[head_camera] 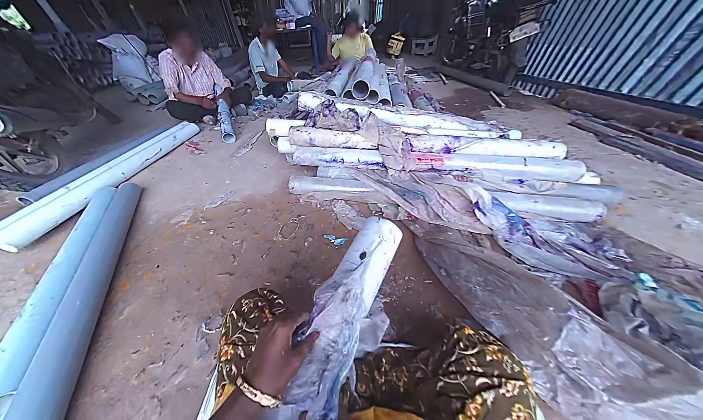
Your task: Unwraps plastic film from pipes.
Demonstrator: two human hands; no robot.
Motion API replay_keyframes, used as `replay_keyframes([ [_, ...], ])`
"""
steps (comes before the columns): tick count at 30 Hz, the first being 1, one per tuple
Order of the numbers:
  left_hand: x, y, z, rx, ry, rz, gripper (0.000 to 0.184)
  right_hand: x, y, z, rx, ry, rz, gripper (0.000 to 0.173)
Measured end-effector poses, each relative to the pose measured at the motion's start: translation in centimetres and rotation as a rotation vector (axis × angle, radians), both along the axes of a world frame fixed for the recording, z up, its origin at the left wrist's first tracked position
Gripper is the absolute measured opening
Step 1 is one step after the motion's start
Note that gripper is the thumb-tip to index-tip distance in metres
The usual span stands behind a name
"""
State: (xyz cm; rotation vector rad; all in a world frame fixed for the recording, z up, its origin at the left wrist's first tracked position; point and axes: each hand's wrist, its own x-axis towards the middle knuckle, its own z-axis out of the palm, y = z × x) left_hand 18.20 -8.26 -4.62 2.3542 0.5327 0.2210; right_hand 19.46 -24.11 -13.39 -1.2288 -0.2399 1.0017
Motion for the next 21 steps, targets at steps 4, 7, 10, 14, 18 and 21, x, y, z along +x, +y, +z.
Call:
replay_keyframes([
  [4,-0.2,-0.3,-1.5,0.298,-0.349,0.052,0.019,-0.1,-0.7,-1.5,0.126,0.006,-0.026,0.055],
  [7,0.2,2.4,-1.6,-0.079,-0.379,0.178,0.014,1.0,-0.2,-1.7,0.079,0.057,0.067,0.059],
  [10,0.8,3.8,-1.6,-0.560,-0.387,0.292,0.022,2.4,-0.7,-2.2,0.088,-0.013,0.189,0.049],
  [14,1.2,4.2,-1.6,-0.678,-0.389,0.378,0.027,5.7,-3.9,-1.8,-0.043,-0.357,0.197,0.023],
  [18,1.5,4.5,-1.1,-0.668,-0.333,0.225,0.022,8.4,-3.3,1.0,-0.191,-1.124,-0.441,0.019],
  [21,1.7,4.6,-0.9,-0.646,-0.302,0.091,0.019,11.3,-1.3,2.9,-0.189,-1.448,-0.409,0.037],
])
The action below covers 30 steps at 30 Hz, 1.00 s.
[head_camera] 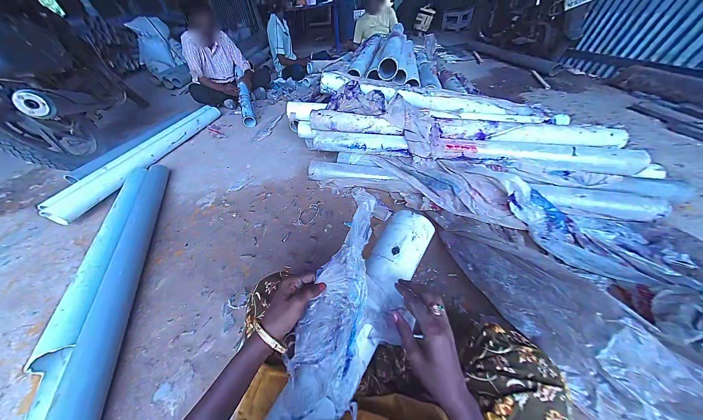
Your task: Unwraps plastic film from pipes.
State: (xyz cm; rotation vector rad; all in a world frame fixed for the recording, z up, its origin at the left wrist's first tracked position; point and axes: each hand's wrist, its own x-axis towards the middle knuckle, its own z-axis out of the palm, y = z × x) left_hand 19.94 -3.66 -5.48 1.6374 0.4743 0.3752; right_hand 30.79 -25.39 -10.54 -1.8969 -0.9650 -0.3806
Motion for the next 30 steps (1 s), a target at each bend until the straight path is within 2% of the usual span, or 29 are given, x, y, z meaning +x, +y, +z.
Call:
replay_keyframes([
  [2,0.2,-0.1,0.4,-0.029,-0.015,-0.058,0.023,0.7,1.4,0.8,-0.091,-0.013,0.064,0.038],
  [5,0.3,-0.4,0.9,-0.157,-0.011,-0.182,0.028,0.2,2.9,1.5,-0.145,-0.039,0.082,0.017],
  [8,0.8,-1.0,1.5,-0.091,-0.009,-0.405,0.090,-0.6,3.3,1.6,-0.106,-0.027,0.015,0.010],
  [9,1.2,-1.4,1.6,-0.051,-0.006,-0.420,0.090,-0.7,3.0,2.1,-0.099,0.024,0.012,0.010],
  [10,1.6,-1.9,1.7,-0.023,0.010,-0.398,0.076,-0.8,2.7,2.6,-0.093,0.104,0.037,0.013],
  [12,2.5,-2.5,1.6,-0.015,0.044,-0.287,0.028,0.2,2.0,3.2,-0.093,0.269,0.106,0.019],
  [13,2.8,-2.4,1.5,-0.031,0.057,-0.243,0.011,1.0,1.7,2.9,-0.102,0.366,0.154,0.024],
  [16,3.4,-1.4,0.9,-0.093,0.012,-0.178,0.021,3.2,1.1,2.2,-0.070,0.613,0.308,0.033],
  [19,3.4,-1.4,1.0,-0.173,0.038,-0.127,0.026,4.3,0.8,2.3,-0.068,0.709,0.367,0.034],
  [23,3.7,-0.8,0.9,-0.236,0.076,-0.094,0.031,4.8,1.1,3.3,-0.160,0.733,0.355,0.037],
  [27,3.8,0.8,0.1,-0.187,0.098,-0.229,0.028,5.7,1.2,3.9,-0.276,0.707,0.371,0.036],
  [30,3.9,1.2,-0.2,-0.138,0.089,-0.225,0.026,6.2,1.7,4.5,-0.400,0.662,0.382,0.038],
])
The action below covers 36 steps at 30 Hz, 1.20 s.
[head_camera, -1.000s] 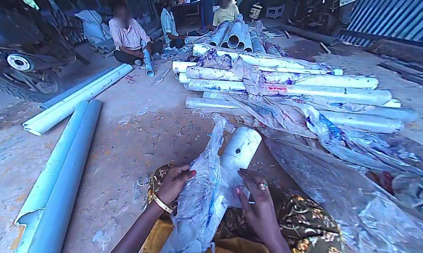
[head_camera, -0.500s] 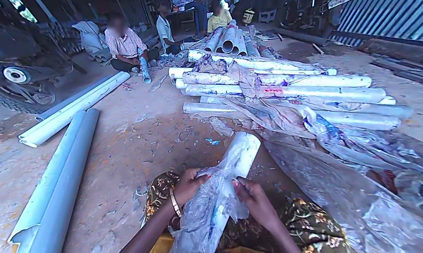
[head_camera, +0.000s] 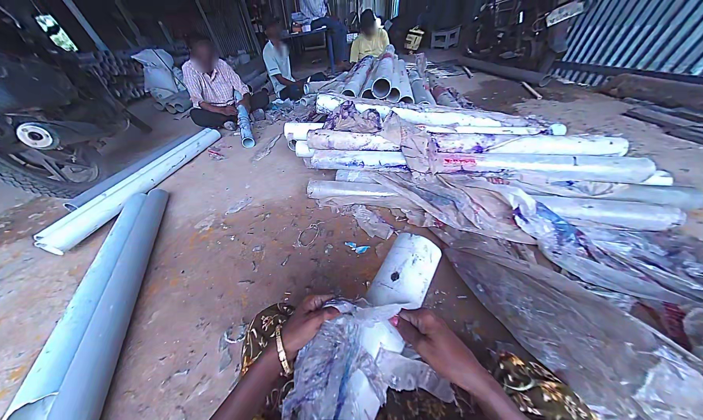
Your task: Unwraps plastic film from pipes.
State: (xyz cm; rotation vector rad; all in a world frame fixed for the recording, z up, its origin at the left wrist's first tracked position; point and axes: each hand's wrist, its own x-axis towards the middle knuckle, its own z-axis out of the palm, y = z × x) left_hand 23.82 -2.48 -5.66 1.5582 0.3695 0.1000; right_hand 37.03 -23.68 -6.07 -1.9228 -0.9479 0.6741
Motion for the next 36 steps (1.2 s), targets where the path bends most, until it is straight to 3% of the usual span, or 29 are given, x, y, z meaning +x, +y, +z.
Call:
replay_keyframes([
  [3,0.3,0.3,-0.9,0.035,-0.050,0.077,0.025,-0.2,0.6,1.2,-0.044,-0.048,0.027,0.040],
  [6,0.6,1.3,-1.2,0.039,-0.071,0.095,0.025,-0.3,1.5,2.0,0.052,-0.071,0.032,0.040],
  [10,0.1,3.1,-0.8,0.022,-0.007,-0.202,0.027,0.4,1.8,3.3,0.154,-0.001,0.075,0.041],
  [15,-0.5,2.8,1.0,0.007,-0.166,-0.394,0.070,1.0,2.9,4.6,0.149,-0.035,0.121,0.043],
  [17,0.0,2.3,1.1,0.059,-0.237,-0.427,0.075,1.1,3.3,5.4,0.126,-0.075,0.119,0.042],
  [21,1.4,0.2,2.3,0.370,-0.066,-0.197,0.032,1.7,3.5,5.9,0.143,-0.085,0.080,0.041],
  [24,3.0,0.3,2.7,0.286,-0.051,-0.058,0.006,2.2,2.7,6.1,0.162,-0.055,0.047,0.042],
  [30,3.3,0.9,2.0,0.208,-0.045,-0.125,0.012,3.8,0.3,8.1,0.133,-0.074,0.101,0.044],
  [33,3.6,1.9,0.6,0.104,0.035,0.068,0.024,5.0,-1.9,7.3,0.100,-0.034,0.016,0.043],
  [36,3.6,3.4,-1.8,0.001,0.167,0.288,0.022,5.0,-5.3,3.8,0.150,0.197,-0.204,0.041],
])
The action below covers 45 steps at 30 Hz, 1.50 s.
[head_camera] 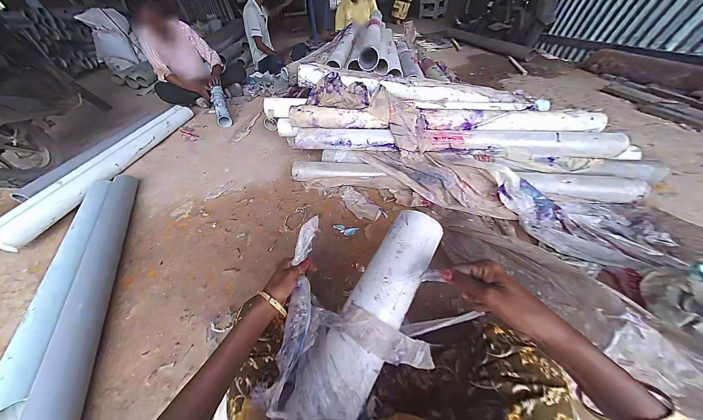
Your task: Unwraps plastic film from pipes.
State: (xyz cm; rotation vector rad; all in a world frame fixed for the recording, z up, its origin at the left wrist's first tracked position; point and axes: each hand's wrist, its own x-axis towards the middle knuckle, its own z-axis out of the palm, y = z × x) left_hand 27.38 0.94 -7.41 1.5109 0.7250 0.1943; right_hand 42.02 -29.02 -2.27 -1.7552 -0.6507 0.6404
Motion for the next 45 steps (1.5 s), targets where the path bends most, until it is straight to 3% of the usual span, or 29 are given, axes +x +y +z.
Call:
replay_keyframes([
  [3,0.7,0.6,-1.0,0.009,0.020,0.001,0.020,-0.5,-2.0,-5.2,0.152,0.295,-0.345,0.043],
  [6,3.1,0.9,-2.6,0.115,0.173,-0.076,0.018,-1.2,-2.9,-10.6,0.238,0.564,-0.686,0.040],
  [9,5.7,1.3,-4.9,0.213,0.361,-0.261,0.031,-2.3,-2.8,-14.2,0.195,0.641,-0.783,0.032],
  [11,7.0,1.6,-6.0,0.302,0.449,-0.389,0.035,-3.5,-2.8,-15.2,0.018,0.452,-0.663,0.022],
  [14,7.7,1.7,-5.4,0.569,0.566,-0.520,0.051,-5.2,-4.0,-13.9,-0.341,-0.085,-0.365,0.046],
  [17,6.8,1.2,-2.1,0.831,0.613,-0.452,0.085,-6.8,-3.6,-11.7,-0.242,-0.554,-0.510,0.039],
  [19,5.1,-0.1,0.6,0.904,0.455,-0.400,0.087,-7.6,-2.8,-9.5,-0.019,-0.578,-0.518,0.026],
  [20,4.4,-1.3,1.9,0.878,0.356,-0.395,0.085,-8.0,-2.3,-8.5,0.058,-0.548,-0.451,0.023],
  [22,3.4,-4.0,3.5,0.730,0.196,-0.430,0.082,-9.1,-0.9,-6.9,-0.017,-0.585,-0.313,0.044],
  [23,3.3,-5.1,3.8,0.623,0.174,-0.474,0.085,-9.5,0.1,-6.5,-0.080,-0.641,-0.258,0.056],
  [25,3.7,-7.1,3.8,0.463,0.228,-0.570,0.103,-10.2,1.7,-5.9,-0.211,-0.693,-0.156,0.062],
  [28,4.9,-9.4,2.9,0.407,0.345,-0.683,0.126,-10.6,2.9,-5.4,-0.261,-0.582,-0.047,0.042],
  [31,5.6,-10.4,1.5,0.476,0.398,-0.694,0.137,-10.3,2.4,-5.7,-0.120,-0.350,0.025,0.034],
  [35,6.0,-10.0,1.1,0.406,0.352,-0.669,0.131,-10.1,1.4,-5.9,0.001,-0.200,0.067,0.033],
  [45,5.8,-7.5,1.0,0.072,0.216,-0.636,0.088,-10.6,-3.7,-6.0,0.136,-0.345,0.039,0.028],
])
